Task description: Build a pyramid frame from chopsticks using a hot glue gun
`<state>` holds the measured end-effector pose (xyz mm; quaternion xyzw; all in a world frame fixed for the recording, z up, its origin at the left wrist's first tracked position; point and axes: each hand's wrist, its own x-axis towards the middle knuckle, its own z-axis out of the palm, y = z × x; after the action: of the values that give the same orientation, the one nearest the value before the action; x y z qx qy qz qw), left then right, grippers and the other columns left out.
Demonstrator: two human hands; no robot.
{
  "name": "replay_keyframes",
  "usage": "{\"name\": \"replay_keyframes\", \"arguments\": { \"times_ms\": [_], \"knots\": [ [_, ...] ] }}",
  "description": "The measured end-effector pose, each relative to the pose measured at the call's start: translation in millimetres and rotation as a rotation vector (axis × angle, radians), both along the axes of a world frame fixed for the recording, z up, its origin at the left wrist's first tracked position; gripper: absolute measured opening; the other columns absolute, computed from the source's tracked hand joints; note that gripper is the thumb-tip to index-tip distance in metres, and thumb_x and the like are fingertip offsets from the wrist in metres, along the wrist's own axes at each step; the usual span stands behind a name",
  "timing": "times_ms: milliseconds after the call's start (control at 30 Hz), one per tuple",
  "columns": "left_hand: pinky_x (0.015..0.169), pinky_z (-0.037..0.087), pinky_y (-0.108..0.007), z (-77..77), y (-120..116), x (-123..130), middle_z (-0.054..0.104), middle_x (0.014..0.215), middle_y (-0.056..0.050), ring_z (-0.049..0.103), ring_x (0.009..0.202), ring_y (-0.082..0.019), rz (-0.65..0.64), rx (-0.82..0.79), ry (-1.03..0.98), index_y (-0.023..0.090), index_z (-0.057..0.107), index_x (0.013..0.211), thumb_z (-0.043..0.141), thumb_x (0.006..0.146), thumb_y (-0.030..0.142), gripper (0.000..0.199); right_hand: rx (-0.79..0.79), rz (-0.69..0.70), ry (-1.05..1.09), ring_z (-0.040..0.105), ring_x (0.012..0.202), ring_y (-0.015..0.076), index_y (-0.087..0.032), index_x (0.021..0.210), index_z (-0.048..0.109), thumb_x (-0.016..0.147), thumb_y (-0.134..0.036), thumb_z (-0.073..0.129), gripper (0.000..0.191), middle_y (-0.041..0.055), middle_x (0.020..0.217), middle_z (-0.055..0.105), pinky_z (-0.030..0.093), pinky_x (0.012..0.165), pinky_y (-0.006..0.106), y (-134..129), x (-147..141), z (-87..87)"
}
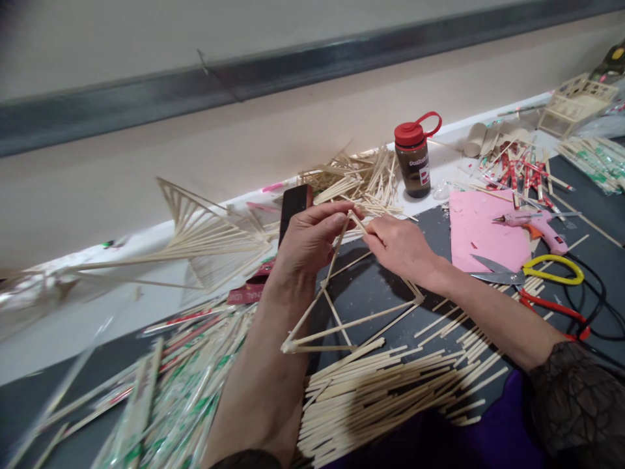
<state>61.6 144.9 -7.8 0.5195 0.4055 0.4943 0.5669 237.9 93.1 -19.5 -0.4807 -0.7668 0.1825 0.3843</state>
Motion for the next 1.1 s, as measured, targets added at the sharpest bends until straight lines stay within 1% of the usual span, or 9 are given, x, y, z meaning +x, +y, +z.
{"name": "replay_keyframes", "arguments": {
  "times_ms": [200,400,600,733,900,1100],
  "knots": [
    [0.080,0.053,-0.030,-2.1,0.3,1.1,0.080,0.081,-0.003,0.069,0.076,-0.016,-0.026,-0.011,-0.035,0.022,0.084,0.080,0.092,0.056,0.033,0.027,-0.013,0.010,-0.011,0.057,0.077,0.0150,-0.019,0.082,0.062,0.096,-0.021,0.054,0.016,0.0030,0.081,0.065,0.044,0.076,0.030,0.7,-1.2,0.8],
    [0.085,0.053,-0.032,-1.6,0.5,-0.1,0.079,0.082,-0.004,0.069,0.081,-0.017,-0.049,0.011,-0.024,0.021,0.084,0.080,0.091,0.058,0.032,0.025,-0.016,0.017,-0.001,0.057,0.077,0.0149,-0.020,0.082,0.061,0.096,-0.021,0.054,0.016,0.0027,0.081,0.064,0.043,0.077,0.030,0.5,-1.6,0.7],
    [0.086,0.052,-0.032,-1.4,-0.1,-0.6,0.079,0.083,-0.005,0.069,0.082,-0.018,-0.067,0.045,-0.001,0.020,0.083,0.079,0.089,0.061,0.032,0.023,-0.017,0.012,-0.011,0.057,0.077,0.0162,-0.020,0.083,0.060,0.097,-0.022,0.052,0.016,0.0036,0.082,0.064,0.044,0.076,0.031,0.3,-1.5,-0.1],
    [0.086,0.053,-0.033,-0.5,-0.8,1.2,0.078,0.082,-0.004,0.069,0.080,-0.018,-0.054,0.035,-0.015,0.021,0.083,0.078,0.090,0.059,0.032,0.024,-0.007,0.003,0.012,0.056,0.075,0.0151,-0.021,0.081,0.058,0.095,-0.022,0.054,0.016,0.0025,0.080,0.065,0.044,0.076,0.031,1.2,-1.8,-0.8],
    [0.085,0.053,-0.031,0.8,-1.7,3.0,0.078,0.080,-0.003,0.069,0.079,-0.017,-0.061,0.029,-0.029,0.020,0.082,0.076,0.091,0.059,0.033,0.024,-0.030,-0.021,0.061,0.056,0.071,0.0134,-0.021,0.075,0.056,0.091,-0.019,0.059,0.016,0.0006,0.076,0.064,0.043,0.074,0.030,2.4,-2.9,-0.6],
    [0.083,0.054,-0.033,2.2,-1.8,3.5,0.078,0.078,-0.004,0.069,0.076,-0.018,-0.040,0.018,-0.009,0.020,0.081,0.074,0.091,0.056,0.033,0.025,-0.031,-0.041,0.060,0.055,0.069,0.0131,-0.021,0.073,0.054,0.090,-0.019,0.059,0.018,-0.0002,0.074,0.064,0.043,0.071,0.030,2.0,-3.3,0.5]
  ]
}}
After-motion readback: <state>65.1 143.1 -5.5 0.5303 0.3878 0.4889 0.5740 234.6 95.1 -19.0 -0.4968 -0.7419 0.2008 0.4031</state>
